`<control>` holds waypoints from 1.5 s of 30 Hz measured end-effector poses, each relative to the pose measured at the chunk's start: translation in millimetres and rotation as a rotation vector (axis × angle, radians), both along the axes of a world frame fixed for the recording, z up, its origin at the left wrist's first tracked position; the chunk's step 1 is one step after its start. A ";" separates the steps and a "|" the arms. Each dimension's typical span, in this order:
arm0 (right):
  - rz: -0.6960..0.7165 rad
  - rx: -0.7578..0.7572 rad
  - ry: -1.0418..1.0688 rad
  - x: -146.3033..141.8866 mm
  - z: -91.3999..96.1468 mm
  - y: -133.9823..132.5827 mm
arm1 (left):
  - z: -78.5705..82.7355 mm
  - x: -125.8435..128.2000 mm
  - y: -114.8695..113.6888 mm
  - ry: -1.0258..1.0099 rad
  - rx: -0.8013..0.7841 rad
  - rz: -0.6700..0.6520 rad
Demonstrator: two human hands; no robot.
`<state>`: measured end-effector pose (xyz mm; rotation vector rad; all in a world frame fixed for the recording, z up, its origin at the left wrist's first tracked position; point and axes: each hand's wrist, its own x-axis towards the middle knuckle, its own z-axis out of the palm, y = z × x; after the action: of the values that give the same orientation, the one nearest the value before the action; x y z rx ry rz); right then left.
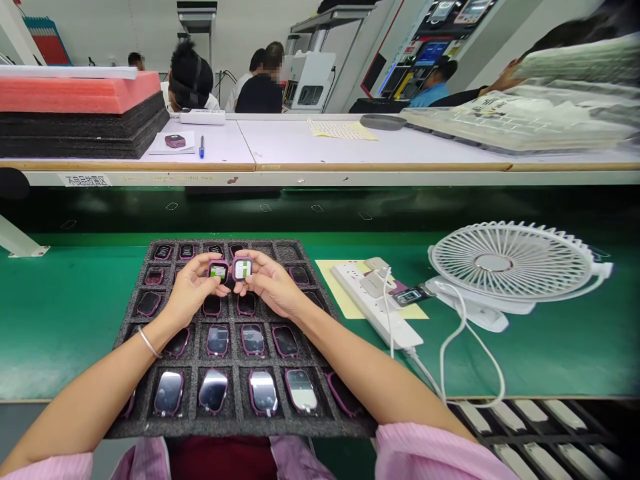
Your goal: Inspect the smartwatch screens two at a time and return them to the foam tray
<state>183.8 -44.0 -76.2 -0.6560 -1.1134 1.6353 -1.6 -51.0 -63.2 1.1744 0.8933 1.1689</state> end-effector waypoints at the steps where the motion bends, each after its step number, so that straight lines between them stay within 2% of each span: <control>1: -0.001 -0.002 0.001 0.1 0.1 0.0 | 0.6 -0.4 -0.3 -0.010 -0.008 -0.008; 5: -0.009 -0.006 -0.029 0.4 -0.6 -0.3 | 1.9 -1.8 -1.2 -0.009 -0.030 -0.031; 12: 0.014 0.015 -0.075 0.0 -3.3 -0.4 | -1.0 -0.8 -0.1 0.084 0.023 0.005; 26: 0.008 0.054 -0.012 -0.5 -4.2 1.2 | -6.4 0.5 2.9 0.064 0.084 -0.019; 35: 0.031 -0.029 -0.037 0.1 -0.5 -0.6 | -2.5 0.0 -0.3 0.155 0.093 0.031; 45: 0.067 0.005 -0.017 0.2 -2.1 -1.6 | -5.0 -0.8 1.9 0.149 0.109 0.047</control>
<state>184.1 -45.7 -78.2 -0.6363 -1.1626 1.6853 -2.5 -49.1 -68.2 1.3490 0.9840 1.1915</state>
